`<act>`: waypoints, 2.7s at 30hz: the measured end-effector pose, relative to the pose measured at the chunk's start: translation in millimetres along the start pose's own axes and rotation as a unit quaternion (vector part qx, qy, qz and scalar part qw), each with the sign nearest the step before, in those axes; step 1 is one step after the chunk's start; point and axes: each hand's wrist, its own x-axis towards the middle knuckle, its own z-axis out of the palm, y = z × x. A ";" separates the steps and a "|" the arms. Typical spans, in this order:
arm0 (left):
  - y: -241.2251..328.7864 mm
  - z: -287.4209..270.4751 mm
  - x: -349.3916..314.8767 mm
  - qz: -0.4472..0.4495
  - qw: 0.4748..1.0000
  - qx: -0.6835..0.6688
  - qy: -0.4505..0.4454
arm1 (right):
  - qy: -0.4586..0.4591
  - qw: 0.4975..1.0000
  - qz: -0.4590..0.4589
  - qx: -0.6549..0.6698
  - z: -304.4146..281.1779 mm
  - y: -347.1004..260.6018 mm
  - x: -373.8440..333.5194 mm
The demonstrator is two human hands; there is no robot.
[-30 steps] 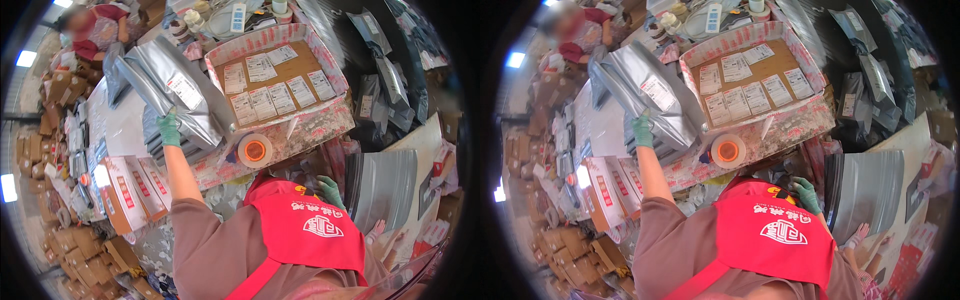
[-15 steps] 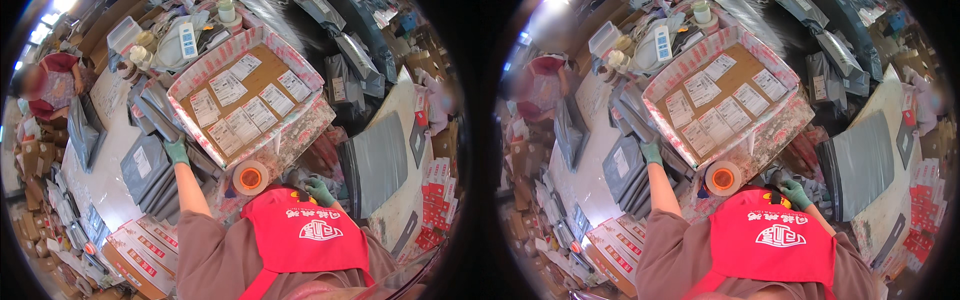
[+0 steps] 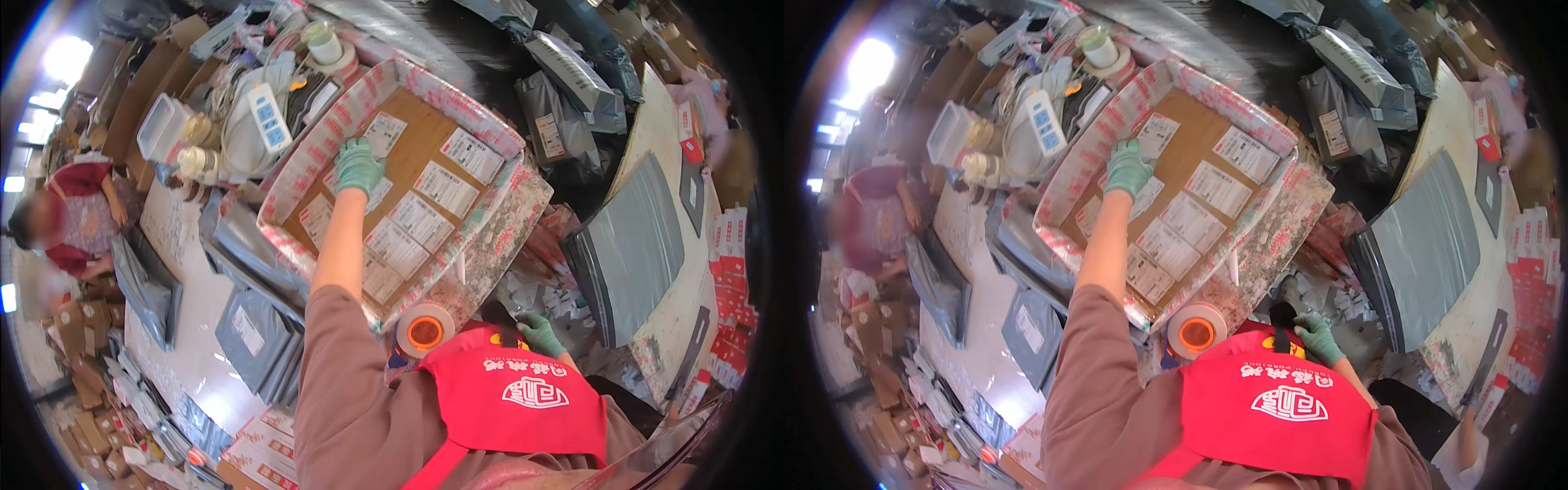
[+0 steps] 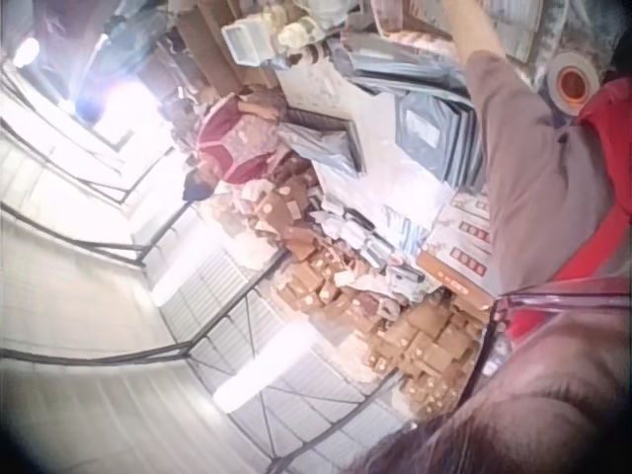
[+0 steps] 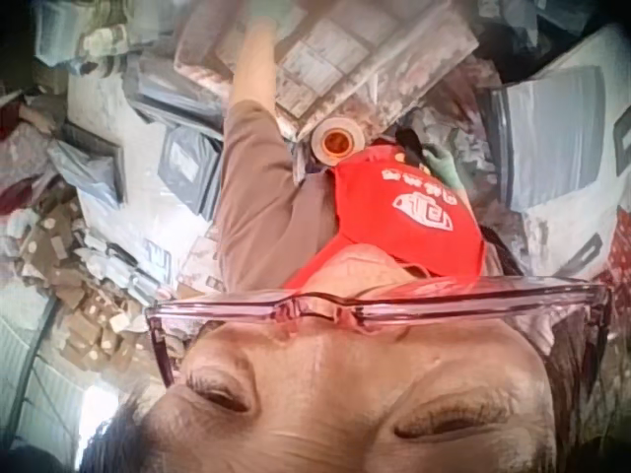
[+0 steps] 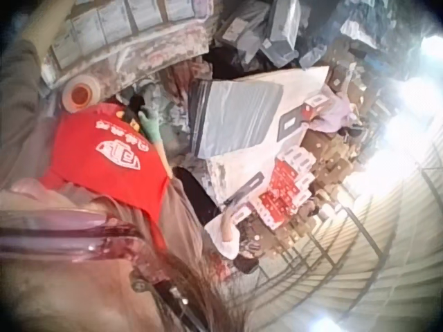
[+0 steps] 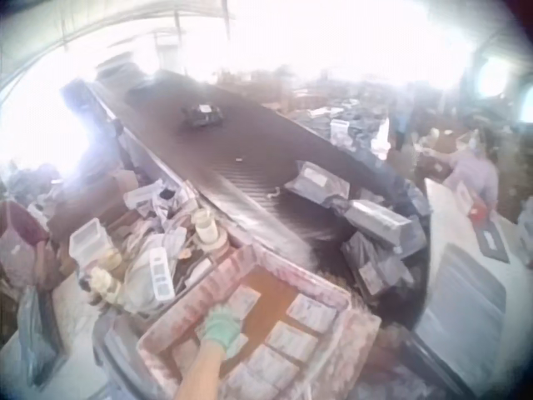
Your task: The person seals gray shipping bags with a tape gun, then picks up shipping labels and sticks them onto the packages. The person repeats this process for several packages on a cluttered workbench.
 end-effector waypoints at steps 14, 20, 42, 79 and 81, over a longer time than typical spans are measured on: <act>-6.3 117.9 92.7 -0.114 0.924 -0.362 0.055 | 0.038 0.996 0.049 0.061 3.1 7.0 -8.2; 123.2 82.3 76.4 -0.314 0.602 -0.730 -0.075 | 0.037 0.993 0.087 0.073 6.9 -9.7 -15.2; -52.8 1.2 -13.0 -0.107 0.979 -0.017 -0.171 | -0.010 0.995 0.065 0.075 6.5 7.6 -8.7; 507.8 57.3 -340.1 -0.008 0.724 -0.665 -0.183 | 0.020 0.983 -0.182 -0.015 -271.4 -22.2 -73.5; 489.7 91.1 -337.5 -0.048 0.771 -0.632 -0.053 | 0.115 0.931 -0.281 -0.204 -294.0 6.7 -69.0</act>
